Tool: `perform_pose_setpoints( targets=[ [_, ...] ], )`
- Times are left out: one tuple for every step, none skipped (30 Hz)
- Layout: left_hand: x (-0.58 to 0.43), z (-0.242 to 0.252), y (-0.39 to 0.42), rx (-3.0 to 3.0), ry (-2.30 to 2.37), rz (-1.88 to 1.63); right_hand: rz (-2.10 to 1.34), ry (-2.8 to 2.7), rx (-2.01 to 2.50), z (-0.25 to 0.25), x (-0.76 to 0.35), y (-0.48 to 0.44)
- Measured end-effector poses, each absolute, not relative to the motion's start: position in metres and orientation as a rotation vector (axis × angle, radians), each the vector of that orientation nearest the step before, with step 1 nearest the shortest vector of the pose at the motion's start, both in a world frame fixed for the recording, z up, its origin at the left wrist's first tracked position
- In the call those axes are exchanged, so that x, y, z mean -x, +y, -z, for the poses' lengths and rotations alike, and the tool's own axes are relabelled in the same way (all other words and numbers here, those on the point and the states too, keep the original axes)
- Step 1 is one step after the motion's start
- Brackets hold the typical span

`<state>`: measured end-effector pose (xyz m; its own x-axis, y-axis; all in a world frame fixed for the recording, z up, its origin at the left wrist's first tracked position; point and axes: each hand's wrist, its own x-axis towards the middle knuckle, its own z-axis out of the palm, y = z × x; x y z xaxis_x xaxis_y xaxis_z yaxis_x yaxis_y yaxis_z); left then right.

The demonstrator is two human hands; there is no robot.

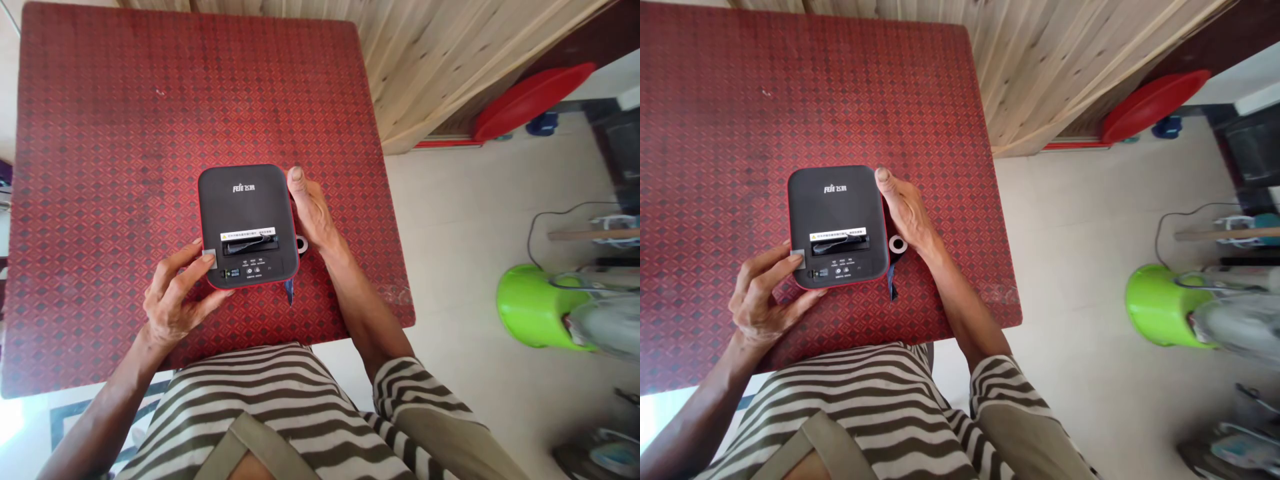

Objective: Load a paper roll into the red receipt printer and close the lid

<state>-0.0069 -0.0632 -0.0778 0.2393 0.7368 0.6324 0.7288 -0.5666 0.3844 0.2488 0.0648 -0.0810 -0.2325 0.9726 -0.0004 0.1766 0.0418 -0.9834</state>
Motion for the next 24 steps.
perform_pose_setpoints(
  targets=[
    [0.007,0.077,-0.063,-2.451,1.440,-1.264,-1.294,-1.521,1.191,0.081,-0.249,0.065],
    [0.008,0.077,-0.062,-2.434,1.421,-1.267,-1.310,-1.511,1.178,0.081,-0.249,0.065],
    [0.009,0.077,-0.061,-2.416,1.401,-1.275,-1.321,-1.499,1.173,0.080,-0.249,0.065],
    [0.009,0.076,-0.060,-2.396,1.386,-1.278,-1.328,-1.484,1.175,0.079,-0.249,0.065],
    [0.010,0.076,-0.060,-2.380,1.367,-1.287,-1.334,-1.464,1.182,0.078,-0.249,0.064],
    [0.011,0.076,-0.059,-2.369,1.349,-1.295,-1.342,-1.441,1.187,0.076,-0.249,0.064],
    [0.011,0.075,-0.058,-2.364,1.334,-1.298,-1.356,-1.415,1.189,0.076,-0.248,0.063],
    [0.012,0.074,-0.057,-2.363,1.321,-1.297,-1.376,-1.387,1.186,0.075,-0.248,0.063],
    [0.013,0.074,-0.056,-2.363,1.311,-1.297,-1.399,-1.358,1.177,0.076,-0.247,0.062],
    [0.014,0.073,-0.055,-2.360,1.302,-1.297,-1.422,-1.331,1.164,0.078,-0.246,0.062],
    [0.014,0.073,-0.055,-2.354,1.298,-1.295,-1.443,-1.302,1.151,0.081,-0.246,0.062],
    [0.015,0.073,-0.054,-2.346,1.298,-1.288,-1.462,-1.269,1.141,0.084,-0.245,0.063],
    [0.015,0.074,-0.054,-2.339,1.296,-1.288,-1.478,-1.234,1.134,0.089,-0.245,0.064],
    [0.015,0.075,-0.054,-2.331,1.297,-1.286,-1.485,-1.195,1.132,0.093,-0.245,0.066],
    [0.014,0.076,-0.054,-2.324,1.303,-1.285,-1.484,-1.158,1.134,0.097,-0.245,0.068],
    [0.013,0.077,-0.054,-2.320,1.311,-1.289,-1.473,-1.126,1.144,0.099,-0.247,0.070],
    [0.012,0.078,-0.054,-2.318,1.323,-1.299,-1.446,-1.105,1.162,0.099,-0.249,0.072],
    [0.011,0.080,-0.055,-2.320,1.338,-1.310,-1.404,-1.098,1.184,0.097,-0.252,0.073],
    [0.010,0.081,-0.055,-2.325,1.357,-1.322,-1.341,-1.106,1.207,0.092,-0.255,0.072],
    [0.009,0.082,-0.056,-2.335,1.374,-1.328,-1.259,-1.130,1.230,0.084,-0.259,0.069],
    [0.008,0.083,-0.056,-2.349,1.383,-1.334,-1.154,-1.169,1.253,0.074,-0.264,0.065],
    [0.007,0.083,-0.057,-2.365,1.384,-1.335,-1.036,-1.225,1.277,0.061,-0.268,0.059],
    [0.007,0.084,-0.057,-2.380,1.380,-1.333,-0.916,-1.302,1.292,0.047,-0.270,0.051],
    [0.007,0.084,-0.057,-2.393,1.373,-1.333,-0.804,-1.394,1.311,0.033,-0.272,0.043]
  ],
)
